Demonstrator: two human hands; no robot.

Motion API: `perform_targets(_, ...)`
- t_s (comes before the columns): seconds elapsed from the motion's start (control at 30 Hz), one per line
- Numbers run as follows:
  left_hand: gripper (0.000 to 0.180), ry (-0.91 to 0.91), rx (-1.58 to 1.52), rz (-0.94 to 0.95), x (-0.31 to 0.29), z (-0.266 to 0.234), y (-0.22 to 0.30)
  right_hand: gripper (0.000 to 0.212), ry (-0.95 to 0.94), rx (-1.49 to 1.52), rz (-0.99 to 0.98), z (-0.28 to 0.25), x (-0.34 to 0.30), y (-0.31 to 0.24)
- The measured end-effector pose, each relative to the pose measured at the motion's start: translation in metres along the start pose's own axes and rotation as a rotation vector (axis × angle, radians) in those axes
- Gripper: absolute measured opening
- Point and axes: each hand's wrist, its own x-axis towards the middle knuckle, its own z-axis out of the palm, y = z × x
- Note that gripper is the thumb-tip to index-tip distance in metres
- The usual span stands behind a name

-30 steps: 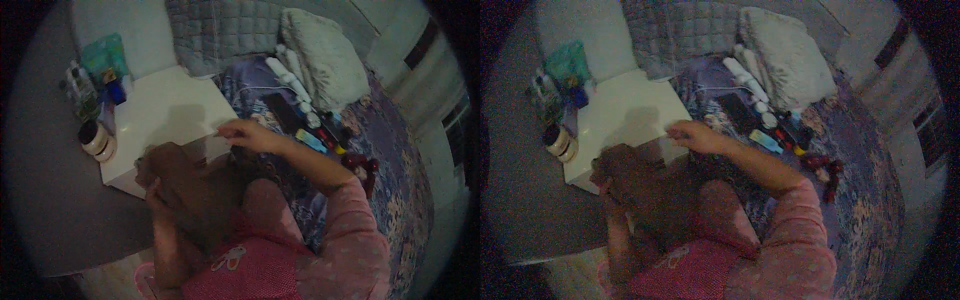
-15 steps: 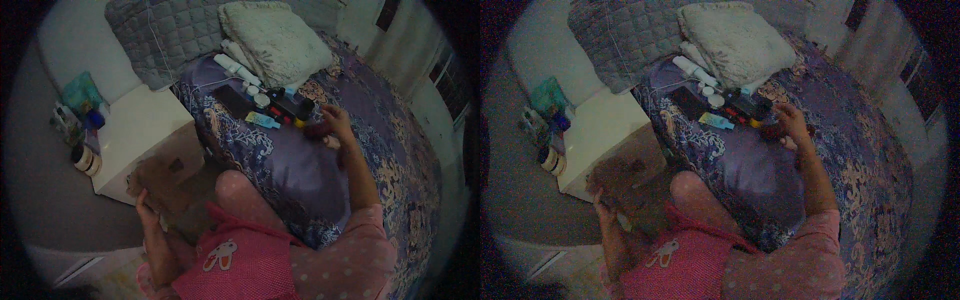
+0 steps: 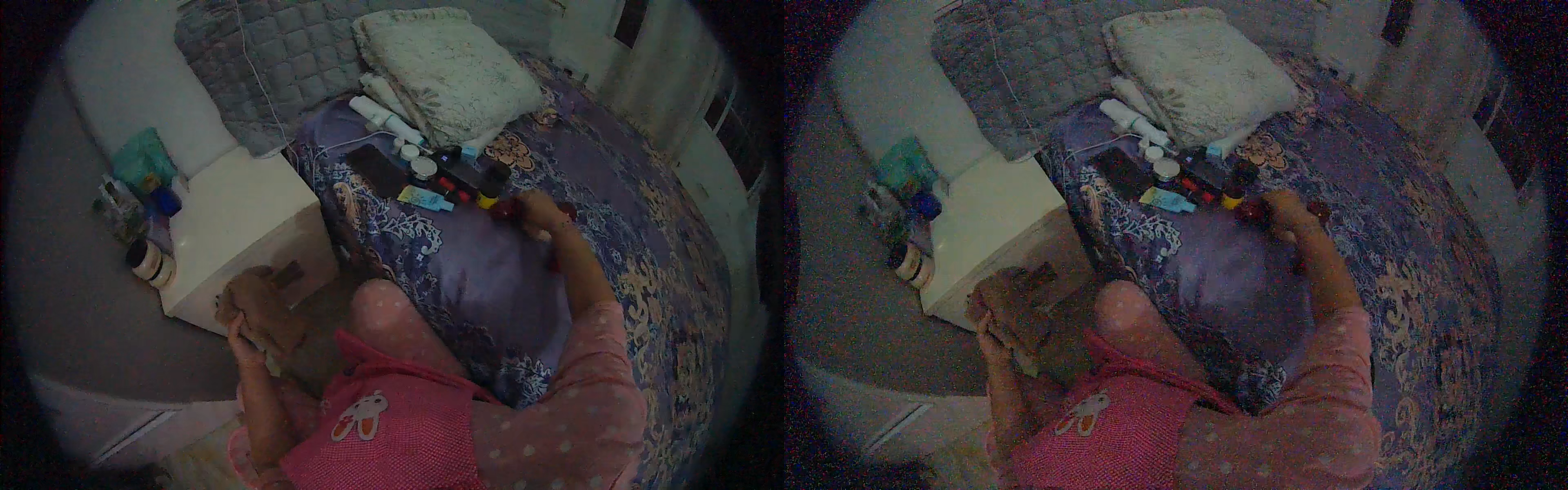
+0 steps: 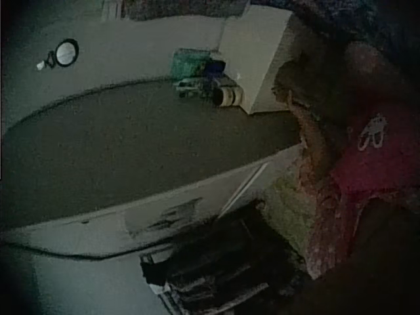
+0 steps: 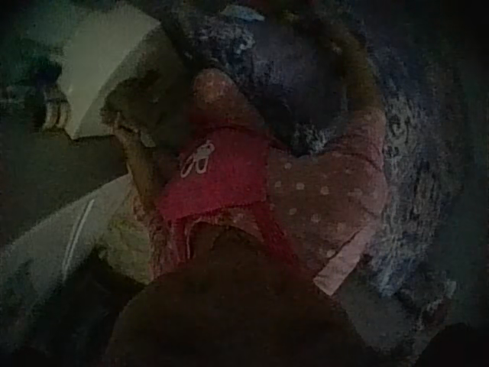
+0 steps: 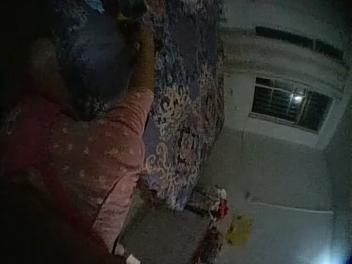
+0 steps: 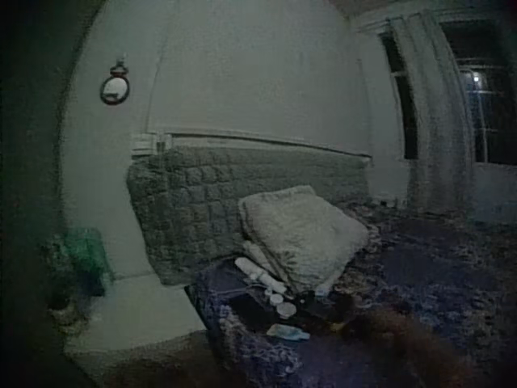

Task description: The person kneels and wipes the front and top of a small white cabinet with a cloth. They then place several small bottles and containers from the bed onto the cabinet top.

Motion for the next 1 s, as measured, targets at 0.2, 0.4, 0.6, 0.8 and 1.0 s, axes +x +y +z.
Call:
perform_targets(0.2,0.035,0.055,-0.06,-0.027,0.005,-0.022,-0.003,0.04,0.201,0.046,0.086,-0.025,-0.013,-0.012)
perform_targets(0.4,0.037,0.067,-0.012,-0.05,-0.002,0.025,0.017,0.038,0.478,0.807,-0.096,-0.095,0.015,-0.06)
perform_targets(0.6,0.034,0.072,-0.02,-0.191,0.003,0.069,0.027,0.044,0.351,1.351,-0.313,-0.14,0.103,-0.235)
perform_targets(0.8,0.044,0.033,0.192,-0.045,0.049,-0.013,-0.014,0.051,0.348,1.314,-0.663,-0.117,0.258,-0.397)
perform_targets(1.0,0.056,0.091,0.099,-0.094,0.048,0.025,0.027,0.052,0.503,1.182,-0.643,-0.099,0.363,-0.512)
